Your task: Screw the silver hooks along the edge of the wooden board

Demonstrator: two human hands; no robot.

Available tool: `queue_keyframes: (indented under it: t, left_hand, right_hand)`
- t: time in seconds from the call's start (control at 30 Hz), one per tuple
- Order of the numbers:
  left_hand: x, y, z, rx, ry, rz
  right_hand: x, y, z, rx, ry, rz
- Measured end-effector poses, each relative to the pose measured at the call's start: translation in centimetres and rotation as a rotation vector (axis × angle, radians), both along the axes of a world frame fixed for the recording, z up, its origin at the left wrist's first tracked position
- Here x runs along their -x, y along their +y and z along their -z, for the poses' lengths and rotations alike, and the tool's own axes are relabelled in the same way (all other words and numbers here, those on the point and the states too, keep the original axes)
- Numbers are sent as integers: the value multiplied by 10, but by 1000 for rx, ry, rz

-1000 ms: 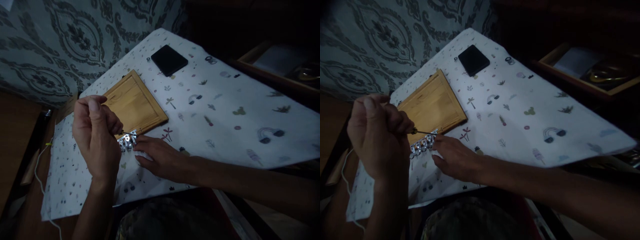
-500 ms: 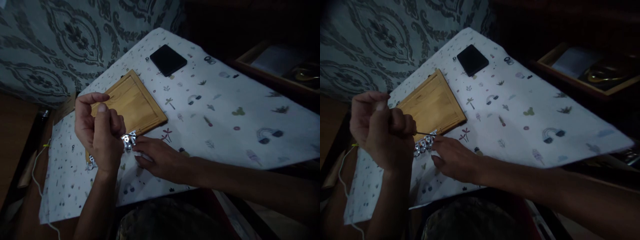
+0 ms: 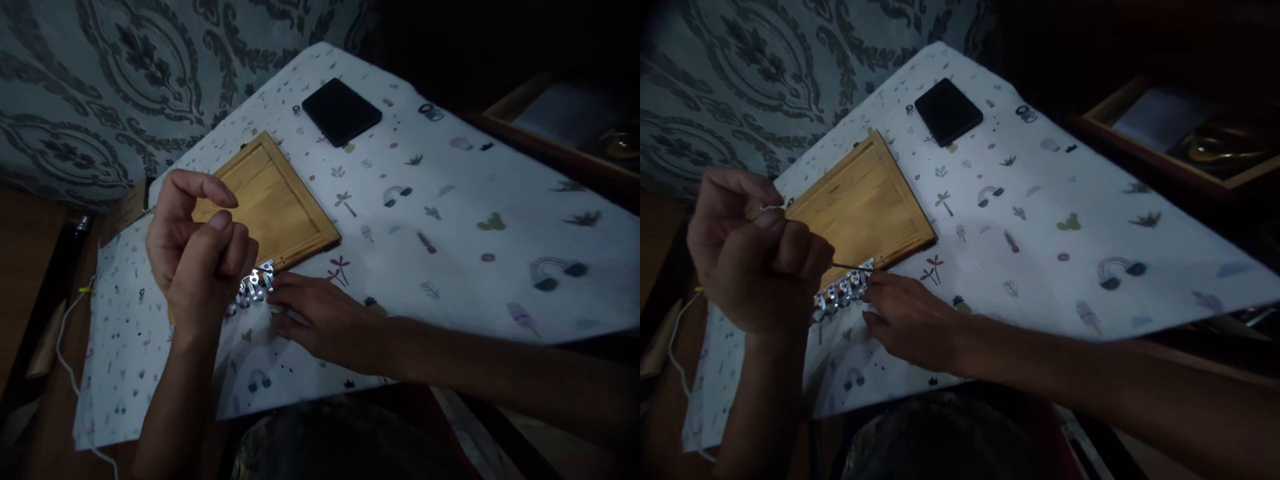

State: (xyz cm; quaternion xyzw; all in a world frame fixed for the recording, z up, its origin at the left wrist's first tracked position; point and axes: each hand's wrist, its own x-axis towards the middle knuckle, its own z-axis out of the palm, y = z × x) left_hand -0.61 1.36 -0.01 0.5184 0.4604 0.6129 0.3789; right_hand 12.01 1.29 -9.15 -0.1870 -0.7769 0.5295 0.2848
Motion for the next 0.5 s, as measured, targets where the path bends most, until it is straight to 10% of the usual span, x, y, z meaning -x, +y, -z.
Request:
queue_keyframes:
  t: [0.2, 0.5]
  left_hand:
    - [1, 2, 2, -36, 10, 32]
    - [-6, -14, 8, -135, 25, -317]
  right_hand:
    - [0, 2, -2, -40, -42, -14]
    - [3, 5, 6, -155, -22, -18]
